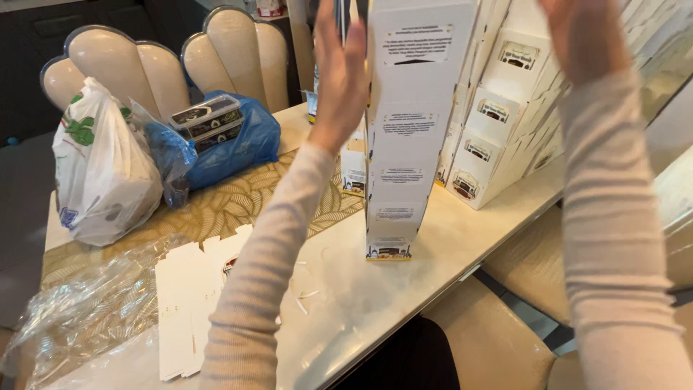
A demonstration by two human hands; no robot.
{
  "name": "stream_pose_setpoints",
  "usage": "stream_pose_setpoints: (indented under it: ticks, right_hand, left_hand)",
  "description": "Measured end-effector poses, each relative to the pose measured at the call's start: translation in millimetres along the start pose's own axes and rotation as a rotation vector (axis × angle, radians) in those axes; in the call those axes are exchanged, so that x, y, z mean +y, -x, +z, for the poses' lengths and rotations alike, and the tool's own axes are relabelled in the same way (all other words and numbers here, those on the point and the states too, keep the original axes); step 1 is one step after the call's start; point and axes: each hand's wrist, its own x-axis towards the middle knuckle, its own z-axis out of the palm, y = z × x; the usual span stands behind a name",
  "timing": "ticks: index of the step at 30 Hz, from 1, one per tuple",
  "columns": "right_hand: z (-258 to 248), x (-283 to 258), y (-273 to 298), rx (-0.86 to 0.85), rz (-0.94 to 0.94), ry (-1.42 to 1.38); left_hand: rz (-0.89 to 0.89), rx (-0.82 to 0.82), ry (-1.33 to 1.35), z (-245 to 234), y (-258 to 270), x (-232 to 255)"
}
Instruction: The person assembles flat white paperboard boxes by folding along pre-scored lines and tucking tabs into slots to form rectangular containers. The person handles multiple boxes one at a time, stacking completed units on the table.
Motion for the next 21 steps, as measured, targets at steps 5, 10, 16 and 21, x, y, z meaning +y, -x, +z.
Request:
stream_pose_setpoints:
  ticks: [5,10,16,21]
  right_hand:
    - [63.8,44.1,113.0,-0.058,0.544,-0.708]
    - [147.3,58.0,179.7,-0.382,0.425,-0.693]
    - [166.8,67.0,188.0,-0.358,0.451,-0.589]
    - [168.8,70.7,195.6,-0.332,0.479,-0.597]
  left_hand:
    - [-0.063,-0.132,0.200,1.7,41.7,4.5]
    - [-0.185,-0.283,0.528,4.5,14.1,-25.9]
    - [-0.238,-0.349,0.426,2.7,-3.1,-45.4]
    - [-0.296,-0.382,0.441,8.8,-8.7,-46.7]
